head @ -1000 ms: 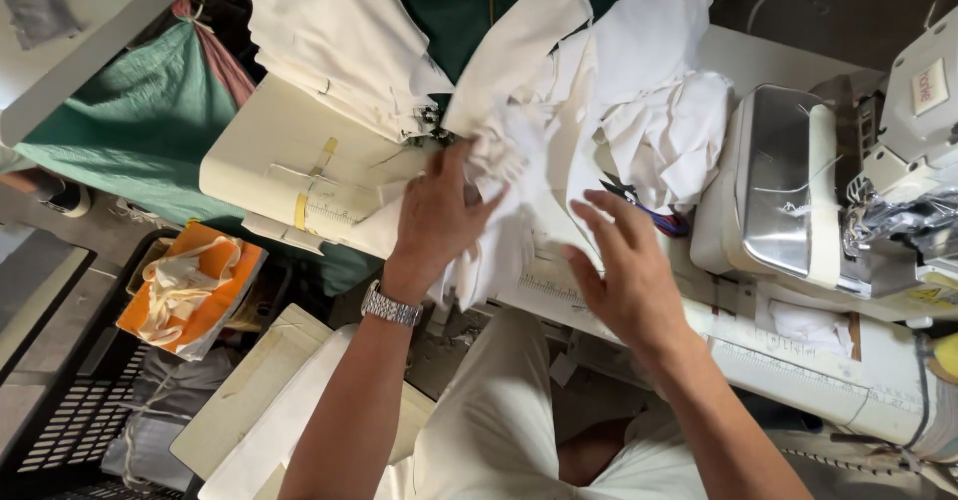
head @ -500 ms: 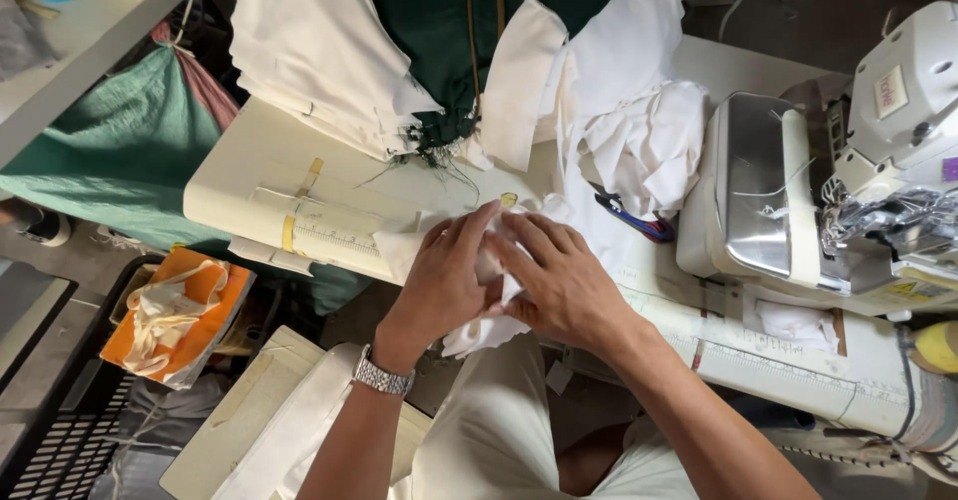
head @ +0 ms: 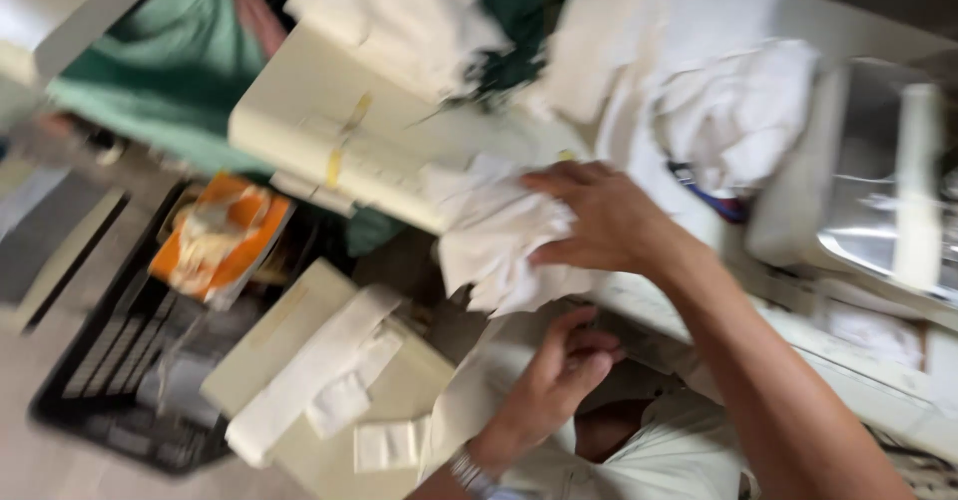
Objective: Trim loose threads and excess material from white fabric components using snips.
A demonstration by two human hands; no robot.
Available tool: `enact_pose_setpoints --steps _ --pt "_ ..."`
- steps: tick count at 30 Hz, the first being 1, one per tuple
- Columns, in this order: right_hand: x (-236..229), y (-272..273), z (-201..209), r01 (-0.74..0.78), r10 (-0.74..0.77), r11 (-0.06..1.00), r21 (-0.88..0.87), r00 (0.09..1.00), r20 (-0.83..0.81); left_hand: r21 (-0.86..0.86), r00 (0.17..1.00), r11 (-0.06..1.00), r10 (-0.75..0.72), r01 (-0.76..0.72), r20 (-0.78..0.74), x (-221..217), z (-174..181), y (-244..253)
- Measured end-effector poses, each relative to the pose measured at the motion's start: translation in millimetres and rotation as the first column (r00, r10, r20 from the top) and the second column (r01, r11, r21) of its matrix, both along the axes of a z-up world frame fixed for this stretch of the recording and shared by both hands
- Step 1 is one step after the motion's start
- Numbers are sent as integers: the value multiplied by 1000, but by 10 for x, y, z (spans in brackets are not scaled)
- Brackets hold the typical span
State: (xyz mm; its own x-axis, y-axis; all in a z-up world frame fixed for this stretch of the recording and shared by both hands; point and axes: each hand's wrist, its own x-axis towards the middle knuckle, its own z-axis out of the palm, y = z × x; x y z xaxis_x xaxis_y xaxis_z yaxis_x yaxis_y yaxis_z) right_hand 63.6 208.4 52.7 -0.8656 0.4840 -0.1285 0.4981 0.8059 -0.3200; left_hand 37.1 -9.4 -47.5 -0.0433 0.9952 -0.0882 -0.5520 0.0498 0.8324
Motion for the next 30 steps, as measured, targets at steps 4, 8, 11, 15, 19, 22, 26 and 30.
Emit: enact_pose_setpoints --steps 4,8,11,15,19,22,26,30 --pt "289 -307 -159 -57 64 998 29 945 -322 -154 913 946 317 -285 257 281 2 297" --pt "319 -958 48 120 -107 992 49 972 -207 -85 708 928 334 -363 623 180 143 254" --pt "268 -1324 -172 175 -205 974 -142 950 -236 -136 707 901 410 -412 577 54 -117 21" --pt "0 -1745 -1005 -2 -213 944 -330 758 -616 -460 609 664 739 -589 288 -652 123 -383" --pt "-599 -2243 -1137 -61 -183 918 -392 811 -555 -361 560 587 807 -724 190 -1208 -217 -902" --pt "-900 -2409 -1230 -245 -1 885 -396 850 -528 -504 480 425 877 -752 23 -1611 -319 -1278" --pt "-1079 -2460 -1157 -332 0 385 -861 933 -360 -495 541 528 831 -691 130 -1837 -641 -1752" --pt "-1025 -2375 -1939 -99 -267 307 -947 945 -186 -599 492 564 817 -569 301 -2149 -1110 -2271"
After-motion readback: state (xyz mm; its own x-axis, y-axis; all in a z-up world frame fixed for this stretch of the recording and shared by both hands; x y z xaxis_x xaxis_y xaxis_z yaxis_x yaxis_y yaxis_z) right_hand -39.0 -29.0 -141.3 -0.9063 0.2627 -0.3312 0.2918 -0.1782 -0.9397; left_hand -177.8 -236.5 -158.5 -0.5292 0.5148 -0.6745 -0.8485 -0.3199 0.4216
